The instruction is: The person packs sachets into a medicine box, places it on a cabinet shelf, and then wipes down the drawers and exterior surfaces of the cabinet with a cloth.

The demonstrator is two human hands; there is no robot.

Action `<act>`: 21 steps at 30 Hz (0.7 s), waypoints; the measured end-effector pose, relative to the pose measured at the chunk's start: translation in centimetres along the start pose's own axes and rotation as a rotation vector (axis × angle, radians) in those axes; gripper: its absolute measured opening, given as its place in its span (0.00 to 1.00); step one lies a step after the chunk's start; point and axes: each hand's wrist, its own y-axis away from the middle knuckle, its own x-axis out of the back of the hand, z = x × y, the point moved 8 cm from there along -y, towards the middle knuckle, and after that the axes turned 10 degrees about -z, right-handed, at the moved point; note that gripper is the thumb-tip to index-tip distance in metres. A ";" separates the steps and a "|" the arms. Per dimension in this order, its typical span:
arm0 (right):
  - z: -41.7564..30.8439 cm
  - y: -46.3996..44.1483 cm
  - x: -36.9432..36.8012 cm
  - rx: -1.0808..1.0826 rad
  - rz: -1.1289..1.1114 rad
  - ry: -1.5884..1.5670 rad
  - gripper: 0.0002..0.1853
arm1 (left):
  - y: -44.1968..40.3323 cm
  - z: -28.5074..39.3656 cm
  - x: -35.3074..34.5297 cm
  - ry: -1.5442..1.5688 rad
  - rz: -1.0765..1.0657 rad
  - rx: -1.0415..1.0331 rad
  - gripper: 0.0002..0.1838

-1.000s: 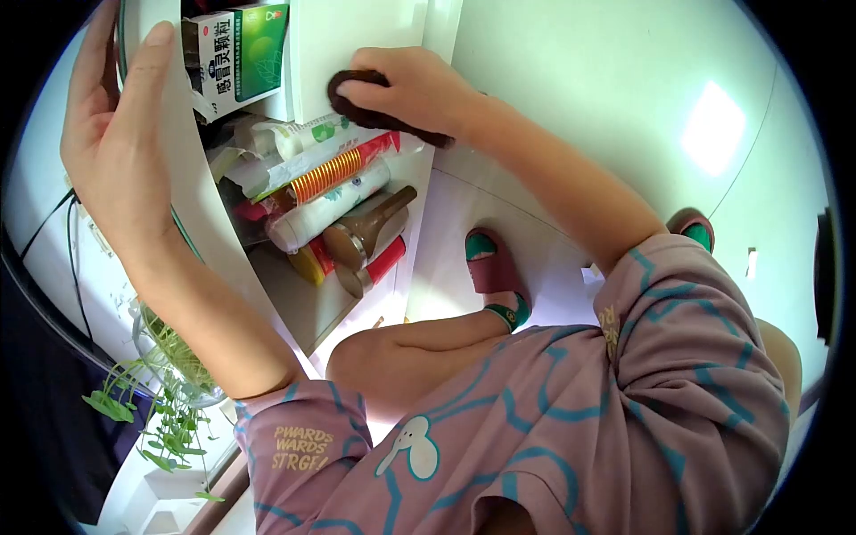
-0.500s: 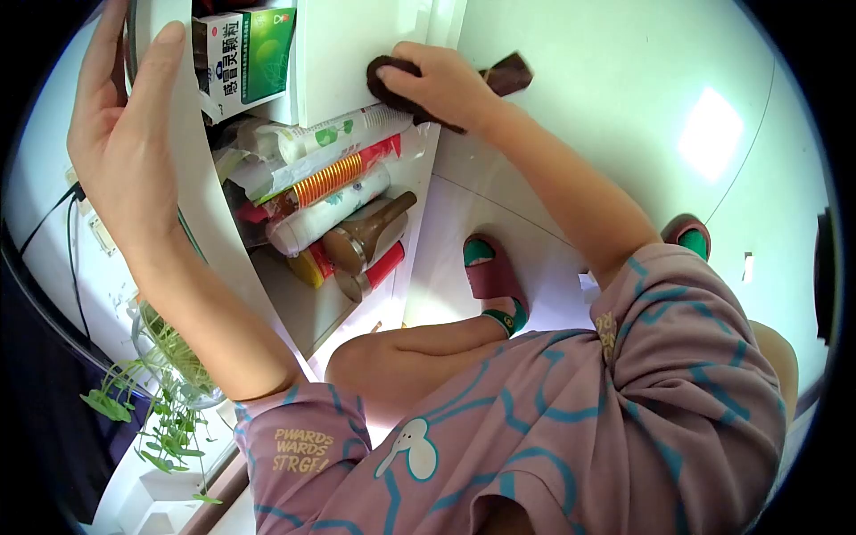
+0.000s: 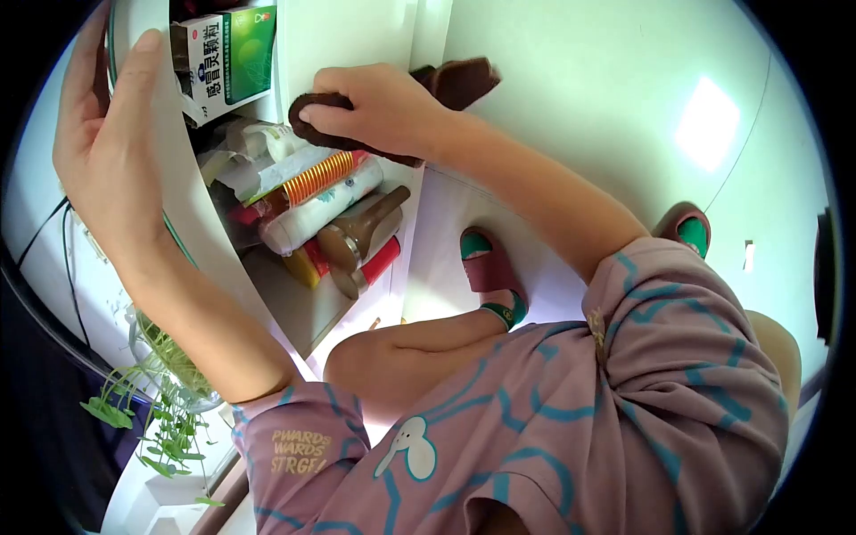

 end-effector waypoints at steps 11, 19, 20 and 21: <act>1.1 0.0 1.5 -0.025 0.056 -0.010 0.17 | -0.1 0.4 0.1 -0.036 0.040 0.000 0.29; 5.8 1.2 3.5 -0.086 0.142 0.127 0.16 | -0.1 0.5 0.2 -0.028 0.025 -0.003 0.29; 4.3 1.2 2.7 -0.055 0.106 0.125 0.16 | -0.1 0.3 0.3 -0.044 0.030 -0.006 0.29; 2.5 0.7 1.6 0.001 0.051 0.119 0.17 | 0.0 0.1 0.3 -0.061 0.028 0.000 0.29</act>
